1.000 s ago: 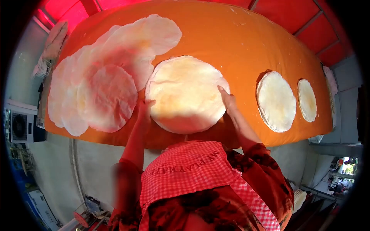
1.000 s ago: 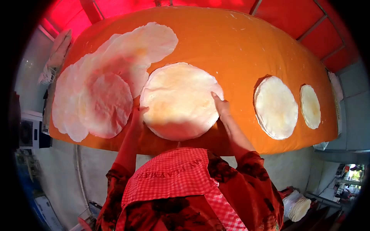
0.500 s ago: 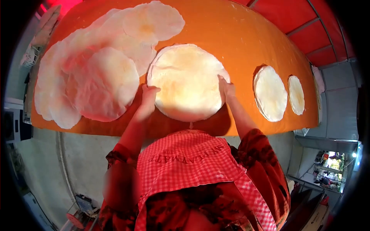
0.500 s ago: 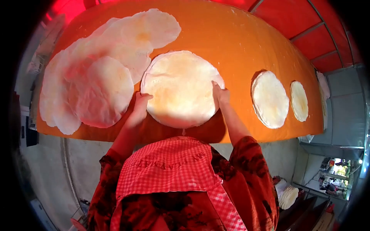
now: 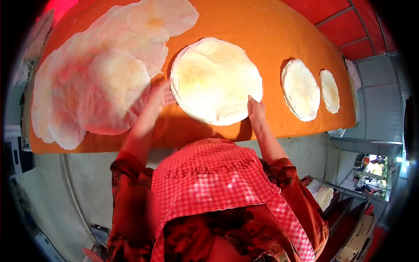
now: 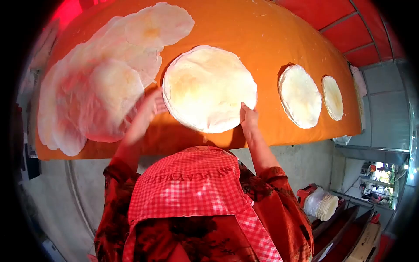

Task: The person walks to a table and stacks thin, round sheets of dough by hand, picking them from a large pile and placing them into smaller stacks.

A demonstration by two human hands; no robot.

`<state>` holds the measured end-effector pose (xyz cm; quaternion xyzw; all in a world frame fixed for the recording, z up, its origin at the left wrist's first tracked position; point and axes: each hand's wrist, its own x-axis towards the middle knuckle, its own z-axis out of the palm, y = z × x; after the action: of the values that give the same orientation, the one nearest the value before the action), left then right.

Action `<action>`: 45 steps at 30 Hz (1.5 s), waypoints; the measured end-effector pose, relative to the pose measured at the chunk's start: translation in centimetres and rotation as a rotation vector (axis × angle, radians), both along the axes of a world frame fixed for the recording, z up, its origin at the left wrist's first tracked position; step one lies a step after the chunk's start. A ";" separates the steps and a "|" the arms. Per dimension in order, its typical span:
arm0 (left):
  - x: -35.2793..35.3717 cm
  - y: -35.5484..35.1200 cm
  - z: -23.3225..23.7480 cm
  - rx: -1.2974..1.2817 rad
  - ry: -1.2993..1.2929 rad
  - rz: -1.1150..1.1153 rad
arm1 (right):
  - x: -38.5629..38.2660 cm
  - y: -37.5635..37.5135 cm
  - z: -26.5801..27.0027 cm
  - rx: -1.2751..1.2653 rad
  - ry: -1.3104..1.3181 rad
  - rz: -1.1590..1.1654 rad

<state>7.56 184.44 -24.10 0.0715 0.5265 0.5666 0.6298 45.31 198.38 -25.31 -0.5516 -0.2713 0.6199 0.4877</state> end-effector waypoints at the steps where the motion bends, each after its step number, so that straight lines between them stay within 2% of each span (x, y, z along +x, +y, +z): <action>1: 0.8 -1.5 0.1 -0.043 -0.027 -0.064 | -0.6 -0.8 0.8 -0.036 0.008 -0.037; 3: 3.2 -2.8 2.0 0.083 -0.087 -0.109 | -1.5 -1.8 1.6 -0.093 0.051 -0.071; 4: 4.7 -3.3 3.5 0.164 -0.082 -0.051 | -1.5 -2.6 1.8 -0.127 0.067 -0.091; 7: 8.0 -3.1 3.8 0.163 0.050 0.226 | -2.8 -4.8 3.2 -0.113 0.163 -0.067; 8: 7.8 -2.9 1.0 0.234 0.045 0.280 | -3.2 -5.9 4.6 -0.174 0.080 -0.036; 11: 7.2 -2.9 -2.2 0.256 0.215 0.307 | -1.0 -4.9 3.0 -0.223 0.334 0.177; 12: 6.8 -2.7 -3.0 0.295 0.224 0.297 | -0.3 -3.9 3.2 -0.135 0.316 0.222; 16: 5.7 -2.4 0.3 0.195 0.257 0.242 | 2.6 1.3 4.7 -0.452 0.156 0.299; 19: 4.7 -2.3 0.4 0.166 0.221 0.184 | 2.0 2.7 4.8 -0.339 -0.087 0.459; 22: 4.3 -2.3 0.1 0.202 0.171 0.149 | 1.2 2.9 5.3 -0.235 0.075 0.526; 25: 3.3 -2.2 -0.9 0.270 0.121 0.119 | 0.9 1.4 8.6 -0.264 -0.002 0.622; 28: 3.0 -2.4 -0.6 0.257 0.096 0.087 | 2.4 6.6 3.5 -0.164 0.064 0.572; 30: 2.9 -2.2 -0.3 0.222 0.118 0.084 | 1.8 10.3 3.0 -0.223 0.040 0.582; 32: 2.5 -1.8 1.1 0.181 0.260 0.041 | 0.4 11.6 4.5 -0.236 -0.026 0.607; 35: 0.0 -0.9 0.2 0.006 0.413 0.014 | -2.2 11.5 4.7 0.001 -0.057 0.701; 36: -0.7 -1.4 -0.6 -0.075 0.448 0.011 | -1.9 12.3 3.6 -0.128 -0.047 0.678; 39: 0.9 -3.4 1.8 0.147 -0.153 0.224 | 0.1 9.8 3.7 -0.091 -0.030 0.659; 41: 2.5 -4.7 2.2 0.144 -0.170 0.113 | 1.3 7.8 2.3 -0.075 0.007 0.508; 42: 3.6 -5.0 2.3 0.180 -0.166 0.084 | 0.8 5.9 4.3 0.087 -0.004 0.567; 45: 5.0 -5.3 3.1 0.194 -0.053 0.068 | 1.5 8.2 4.5 -0.136 0.222 0.586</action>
<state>12.56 179.18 -21.05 0.0991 0.4543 0.6379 0.6140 46.82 206.61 -20.77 -0.4102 -0.3216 0.8071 0.2773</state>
